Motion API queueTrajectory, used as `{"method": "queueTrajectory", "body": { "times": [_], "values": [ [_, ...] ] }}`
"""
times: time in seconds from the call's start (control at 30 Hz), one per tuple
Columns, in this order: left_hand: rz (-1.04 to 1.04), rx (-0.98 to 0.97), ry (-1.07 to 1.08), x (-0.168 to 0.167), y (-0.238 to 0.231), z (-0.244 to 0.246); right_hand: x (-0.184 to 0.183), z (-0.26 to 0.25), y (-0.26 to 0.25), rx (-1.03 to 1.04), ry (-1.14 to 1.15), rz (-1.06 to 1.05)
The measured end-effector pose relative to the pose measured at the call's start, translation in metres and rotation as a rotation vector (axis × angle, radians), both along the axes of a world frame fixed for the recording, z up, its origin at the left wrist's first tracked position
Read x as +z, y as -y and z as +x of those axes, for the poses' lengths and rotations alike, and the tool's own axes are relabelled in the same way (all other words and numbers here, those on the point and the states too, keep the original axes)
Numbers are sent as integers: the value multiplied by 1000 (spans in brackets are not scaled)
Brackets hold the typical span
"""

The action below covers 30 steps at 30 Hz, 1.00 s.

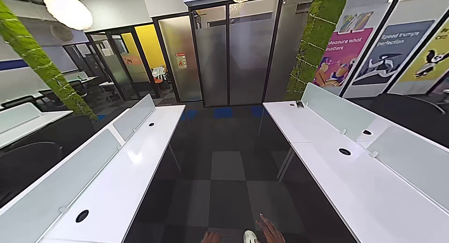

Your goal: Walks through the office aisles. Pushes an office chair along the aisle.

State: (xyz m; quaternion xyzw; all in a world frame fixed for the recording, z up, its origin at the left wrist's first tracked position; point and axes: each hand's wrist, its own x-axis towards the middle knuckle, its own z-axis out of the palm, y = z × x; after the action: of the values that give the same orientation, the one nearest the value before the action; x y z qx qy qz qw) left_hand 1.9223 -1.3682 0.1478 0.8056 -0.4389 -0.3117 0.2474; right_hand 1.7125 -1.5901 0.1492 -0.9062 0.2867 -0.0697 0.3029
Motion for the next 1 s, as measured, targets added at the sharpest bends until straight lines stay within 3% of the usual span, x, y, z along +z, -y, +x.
{"method": "queueTrajectory", "body": {
  "times": [0.1, 0.4, 0.53, 0.73, 1.0],
  "values": [
    [21, -15, 237, -14, 50, 38, -10, 44, 49, 27, -65, -75],
    [168, 207, 319, -7, 188, 159, -16, 198, 206, 144, -84, -81],
    [214, 280, 272, -6, 233, 212, -7, 271, 260, 272, -91, -118],
    [192, 357, 168, -26, 290, 296, -16, 388, 320, 305, -61, -111],
    [160, 331, 101, -54, 366, 482, -13, 560, 398, 314, -101, -99]
  ]
}}
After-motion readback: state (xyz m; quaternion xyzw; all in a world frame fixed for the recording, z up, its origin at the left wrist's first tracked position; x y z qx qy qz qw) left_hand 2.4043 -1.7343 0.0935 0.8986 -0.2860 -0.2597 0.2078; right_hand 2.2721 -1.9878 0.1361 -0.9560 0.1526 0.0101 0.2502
